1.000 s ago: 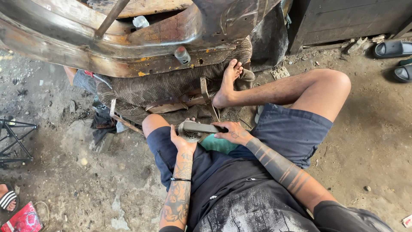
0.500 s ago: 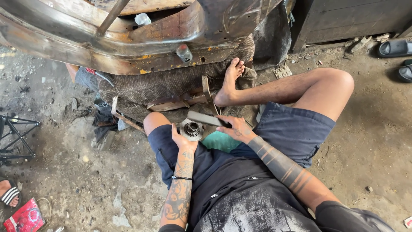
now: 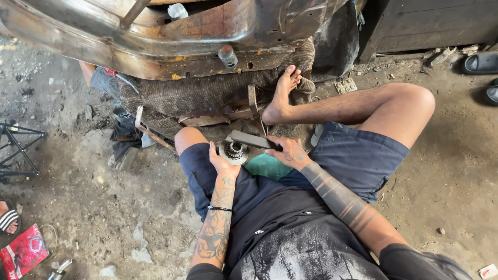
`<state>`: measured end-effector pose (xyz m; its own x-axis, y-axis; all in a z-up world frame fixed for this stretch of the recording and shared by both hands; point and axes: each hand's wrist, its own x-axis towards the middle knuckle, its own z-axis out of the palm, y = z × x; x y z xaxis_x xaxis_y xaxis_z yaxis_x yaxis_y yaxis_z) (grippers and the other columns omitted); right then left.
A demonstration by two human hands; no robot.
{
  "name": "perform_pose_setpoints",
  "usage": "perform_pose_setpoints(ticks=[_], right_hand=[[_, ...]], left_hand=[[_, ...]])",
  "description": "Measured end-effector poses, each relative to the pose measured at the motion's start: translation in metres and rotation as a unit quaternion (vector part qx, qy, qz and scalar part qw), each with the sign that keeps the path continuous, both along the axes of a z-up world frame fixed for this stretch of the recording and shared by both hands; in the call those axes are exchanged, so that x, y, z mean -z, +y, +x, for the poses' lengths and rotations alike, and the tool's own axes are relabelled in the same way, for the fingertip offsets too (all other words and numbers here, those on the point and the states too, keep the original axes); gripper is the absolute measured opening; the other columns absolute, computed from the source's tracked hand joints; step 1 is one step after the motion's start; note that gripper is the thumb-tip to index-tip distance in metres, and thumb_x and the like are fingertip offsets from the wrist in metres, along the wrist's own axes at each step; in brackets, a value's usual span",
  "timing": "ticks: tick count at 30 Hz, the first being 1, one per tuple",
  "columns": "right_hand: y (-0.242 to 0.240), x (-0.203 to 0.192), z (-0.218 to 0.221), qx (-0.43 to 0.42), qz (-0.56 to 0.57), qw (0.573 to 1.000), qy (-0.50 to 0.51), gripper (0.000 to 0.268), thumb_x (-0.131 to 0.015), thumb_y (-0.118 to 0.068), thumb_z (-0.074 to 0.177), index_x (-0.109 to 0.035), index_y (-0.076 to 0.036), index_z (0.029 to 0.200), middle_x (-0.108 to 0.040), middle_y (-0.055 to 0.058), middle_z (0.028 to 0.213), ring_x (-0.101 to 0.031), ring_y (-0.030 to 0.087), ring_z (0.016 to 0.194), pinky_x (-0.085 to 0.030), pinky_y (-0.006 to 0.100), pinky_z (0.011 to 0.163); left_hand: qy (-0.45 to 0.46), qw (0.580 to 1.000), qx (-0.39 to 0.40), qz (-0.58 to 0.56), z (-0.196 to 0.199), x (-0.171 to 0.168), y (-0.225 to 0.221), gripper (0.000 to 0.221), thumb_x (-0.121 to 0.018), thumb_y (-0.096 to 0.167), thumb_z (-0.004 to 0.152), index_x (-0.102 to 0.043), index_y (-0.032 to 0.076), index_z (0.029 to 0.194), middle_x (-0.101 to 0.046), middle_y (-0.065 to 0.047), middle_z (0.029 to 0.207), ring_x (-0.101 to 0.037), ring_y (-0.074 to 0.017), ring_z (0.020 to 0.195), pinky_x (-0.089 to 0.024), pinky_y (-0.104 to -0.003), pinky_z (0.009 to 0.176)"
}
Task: Cleaning a motorcycle gear component using a wire brush to remove rust and debris.
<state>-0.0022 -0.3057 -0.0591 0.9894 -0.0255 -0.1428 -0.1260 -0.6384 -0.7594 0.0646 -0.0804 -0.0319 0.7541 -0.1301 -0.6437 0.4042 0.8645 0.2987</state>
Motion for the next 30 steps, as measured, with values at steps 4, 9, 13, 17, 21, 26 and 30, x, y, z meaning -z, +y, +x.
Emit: perform_pose_setpoints(ticks=[4, 9, 13, 17, 21, 26, 30], right_hand=[[0.005, -0.024, -0.005, -0.02, 0.035, 0.999, -0.028, 0.059, -0.071, -0.061, 0.09, -0.066, -0.028, 0.139, -0.077, 0.008, 0.111, -0.072, 0.03, 0.11, -0.041, 0.048, 0.099], [-0.002, -0.008, -0.003, 0.005, -0.019, 0.999, -0.026, 0.061, -0.071, -0.062, 0.088, -0.063, -0.033, 0.141, -0.075, 0.004, 0.107, -0.072, 0.028, 0.108, -0.043, 0.048, 0.097], [0.008, -0.029, -0.006, -0.039, 0.03, 0.998, -0.024, 0.059, -0.073, -0.055, 0.09, -0.065, -0.027, 0.141, -0.077, 0.006, 0.111, -0.072, 0.028, 0.112, -0.04, 0.047, 0.1], [0.001, -0.025, -0.006, -0.024, 0.006, 1.0, 0.0, 0.062, -0.071, -0.059, 0.09, -0.062, -0.029, 0.143, -0.076, 0.005, 0.116, -0.071, 0.028, 0.115, -0.043, 0.045, 0.102], [0.007, -0.039, -0.01, -0.08, 0.01, 0.997, -0.004, 0.062, -0.071, -0.059, 0.091, -0.062, -0.028, 0.144, -0.076, 0.006, 0.106, -0.073, 0.024, 0.109, -0.049, 0.037, 0.1], [0.002, -0.049, -0.016, -0.027, 0.022, 0.997, -0.067, 0.059, -0.078, -0.046, 0.091, -0.065, -0.019, 0.142, -0.073, 0.014, 0.124, -0.068, 0.031, 0.116, -0.053, 0.045, 0.102], [0.029, -0.116, -0.027, -0.002, 0.153, 0.988, -0.026, 0.058, -0.072, -0.034, 0.096, -0.059, -0.009, 0.146, -0.061, 0.022, 0.142, -0.053, 0.039, 0.135, -0.038, 0.053, 0.117]], left_hand=[[0.003, 0.999, 0.007, -0.031, 0.0, -0.017, -0.005, 0.073, -0.057, 0.061, 0.095, -0.062, -0.002, 0.131, -0.056, -0.023, 0.144, -0.055, -0.0397, 0.134, -0.036, -0.059, 0.121], [0.006, 1.0, -0.002, -0.009, -0.006, -0.027, -0.006, 0.077, -0.059, 0.06, 0.097, -0.05, 0.003, 0.147, -0.042, -0.02, 0.158, -0.04, -0.0413, 0.146, -0.027, -0.062, 0.126], [-0.015, 0.999, 0.036, -0.005, -0.005, -0.026, -0.006, 0.071, -0.053, 0.062, 0.098, -0.065, -0.003, 0.122, -0.065, -0.024, 0.126, -0.061, -0.0373, 0.123, -0.04, -0.054, 0.117], [-0.011, 1.0, 0.018, -0.009, -0.009, -0.015, -0.004, 0.073, -0.056, 0.061, 0.096, -0.064, -0.003, 0.13, -0.062, -0.024, 0.137, -0.058, -0.0389, 0.13, -0.038, -0.056, 0.119], [-0.031, 0.998, 0.032, -0.04, -0.013, -0.035, -0.009, 0.07, -0.057, 0.061, 0.096, -0.067, -0.004, 0.119, -0.069, -0.024, 0.118, -0.066, -0.0353, 0.114, -0.049, -0.049, 0.11], [-0.075, 0.995, 0.007, -0.071, -0.024, -0.032, 0.018, 0.067, -0.06, 0.056, 0.098, -0.067, -0.006, 0.123, -0.067, -0.031, 0.123, -0.064, -0.0444, 0.117, -0.046, -0.058, 0.11], [-0.135, 0.987, 0.048, -0.074, -0.034, -0.062, 0.049, 0.071, -0.056, 0.058, 0.099, -0.067, -0.009, 0.123, -0.069, -0.034, 0.116, -0.067, -0.0491, 0.11, -0.052, -0.064, 0.101]])
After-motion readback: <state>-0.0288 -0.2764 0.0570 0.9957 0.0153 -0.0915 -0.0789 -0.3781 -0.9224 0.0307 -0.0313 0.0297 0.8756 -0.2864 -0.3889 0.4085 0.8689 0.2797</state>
